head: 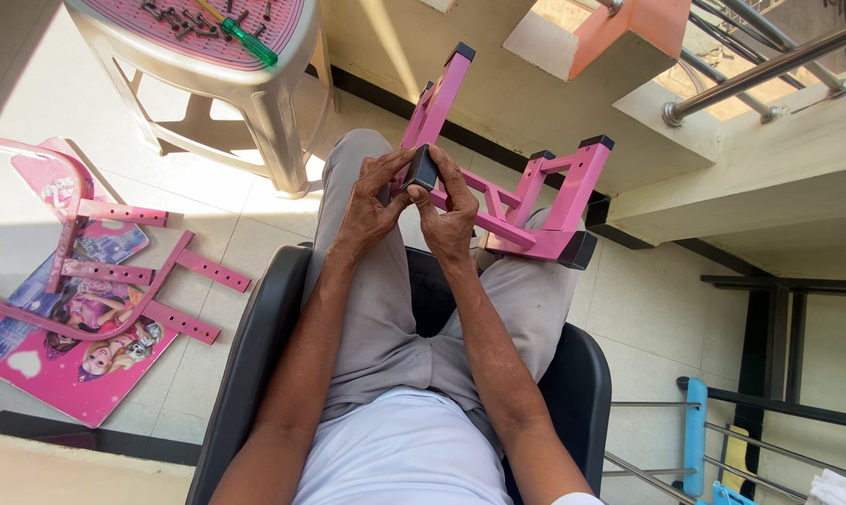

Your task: The person assembles a pink metal frame by hand, aligning parts and inserting screws. They use a screwdriver to tighten the screws at multiple joints, securing the frame together while seated.

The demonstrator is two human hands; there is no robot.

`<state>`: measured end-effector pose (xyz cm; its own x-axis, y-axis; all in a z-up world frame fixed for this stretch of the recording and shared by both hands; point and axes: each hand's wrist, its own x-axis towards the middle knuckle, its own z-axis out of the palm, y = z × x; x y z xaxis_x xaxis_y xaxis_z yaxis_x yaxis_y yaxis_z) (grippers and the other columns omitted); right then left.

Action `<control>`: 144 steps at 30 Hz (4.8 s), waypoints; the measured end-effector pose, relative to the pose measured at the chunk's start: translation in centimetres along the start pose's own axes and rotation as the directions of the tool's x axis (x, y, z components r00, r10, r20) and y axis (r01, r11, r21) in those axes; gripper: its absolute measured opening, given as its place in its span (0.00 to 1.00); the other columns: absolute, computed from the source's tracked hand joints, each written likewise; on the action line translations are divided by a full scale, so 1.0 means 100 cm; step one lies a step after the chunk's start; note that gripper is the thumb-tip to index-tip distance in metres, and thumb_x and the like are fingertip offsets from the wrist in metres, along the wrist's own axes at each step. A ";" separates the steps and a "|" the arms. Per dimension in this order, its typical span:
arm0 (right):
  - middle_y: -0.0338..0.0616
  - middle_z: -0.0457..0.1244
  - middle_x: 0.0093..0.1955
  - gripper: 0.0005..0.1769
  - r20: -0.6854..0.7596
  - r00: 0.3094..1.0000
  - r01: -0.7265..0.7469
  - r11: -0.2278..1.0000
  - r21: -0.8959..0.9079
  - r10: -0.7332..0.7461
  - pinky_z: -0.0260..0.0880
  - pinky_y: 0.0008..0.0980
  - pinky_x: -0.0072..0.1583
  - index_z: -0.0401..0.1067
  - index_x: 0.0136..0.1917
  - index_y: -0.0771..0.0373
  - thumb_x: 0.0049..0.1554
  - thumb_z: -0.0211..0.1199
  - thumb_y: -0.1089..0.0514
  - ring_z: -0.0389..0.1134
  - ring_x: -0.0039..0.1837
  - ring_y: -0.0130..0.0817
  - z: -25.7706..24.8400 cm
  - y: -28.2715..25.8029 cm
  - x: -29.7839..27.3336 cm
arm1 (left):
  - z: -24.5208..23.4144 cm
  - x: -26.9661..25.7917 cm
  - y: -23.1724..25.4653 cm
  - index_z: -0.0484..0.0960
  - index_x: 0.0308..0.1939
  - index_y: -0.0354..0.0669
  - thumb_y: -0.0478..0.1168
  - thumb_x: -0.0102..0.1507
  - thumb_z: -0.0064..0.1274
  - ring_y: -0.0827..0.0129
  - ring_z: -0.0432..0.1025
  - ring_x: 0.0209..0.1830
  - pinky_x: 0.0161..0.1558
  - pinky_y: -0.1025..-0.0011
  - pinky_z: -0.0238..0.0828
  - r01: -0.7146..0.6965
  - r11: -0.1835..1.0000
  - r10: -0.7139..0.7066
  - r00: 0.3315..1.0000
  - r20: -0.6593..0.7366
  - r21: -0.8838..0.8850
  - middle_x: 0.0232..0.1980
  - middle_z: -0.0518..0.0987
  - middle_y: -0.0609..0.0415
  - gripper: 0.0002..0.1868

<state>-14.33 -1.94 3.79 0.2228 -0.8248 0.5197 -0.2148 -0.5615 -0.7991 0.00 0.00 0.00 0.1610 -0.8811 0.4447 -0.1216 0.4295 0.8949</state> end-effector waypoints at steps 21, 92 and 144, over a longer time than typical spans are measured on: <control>0.48 0.64 0.72 0.33 0.028 0.987 0.161 0.963 -0.216 -0.158 0.71 0.42 0.73 0.69 0.71 0.55 0.55 0.76 0.50 0.67 0.74 0.44 -0.004 0.004 0.002 | 0.002 0.002 0.006 0.70 0.72 0.50 0.28 0.61 0.62 0.59 0.68 0.64 0.60 0.65 0.76 -0.026 0.997 0.026 1.000 0.008 0.069 0.68 0.74 0.53 0.36; 0.39 0.63 0.40 0.20 -0.041 0.841 -0.485 0.785 0.385 0.540 0.74 0.26 0.44 0.67 0.54 0.66 0.49 0.67 0.60 0.67 0.39 0.28 -0.218 0.109 -0.009 | 0.017 0.111 -0.043 0.70 0.59 0.40 0.30 0.54 0.61 0.73 0.72 0.37 0.38 0.72 0.74 0.463 0.881 -0.379 0.817 0.434 -0.102 0.39 0.74 0.56 0.30; 0.54 0.67 0.47 0.38 -0.204 0.892 -0.443 0.871 -0.211 0.404 0.78 0.44 0.50 0.56 0.61 0.69 0.55 0.71 0.42 0.74 0.47 0.46 0.007 -0.022 -0.015 | 0.009 0.102 -0.054 0.82 0.51 0.34 0.68 0.68 0.36 0.72 0.76 0.35 0.37 0.76 0.80 0.776 0.618 -0.633 0.586 0.506 -0.125 0.40 0.82 0.52 0.38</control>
<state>-13.56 0.59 4.60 -0.0821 -0.9760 0.2018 -0.4869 -0.1374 -0.8626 1.44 -11.47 -0.32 -0.3238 -0.8884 -0.3255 0.1722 -0.3937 0.9030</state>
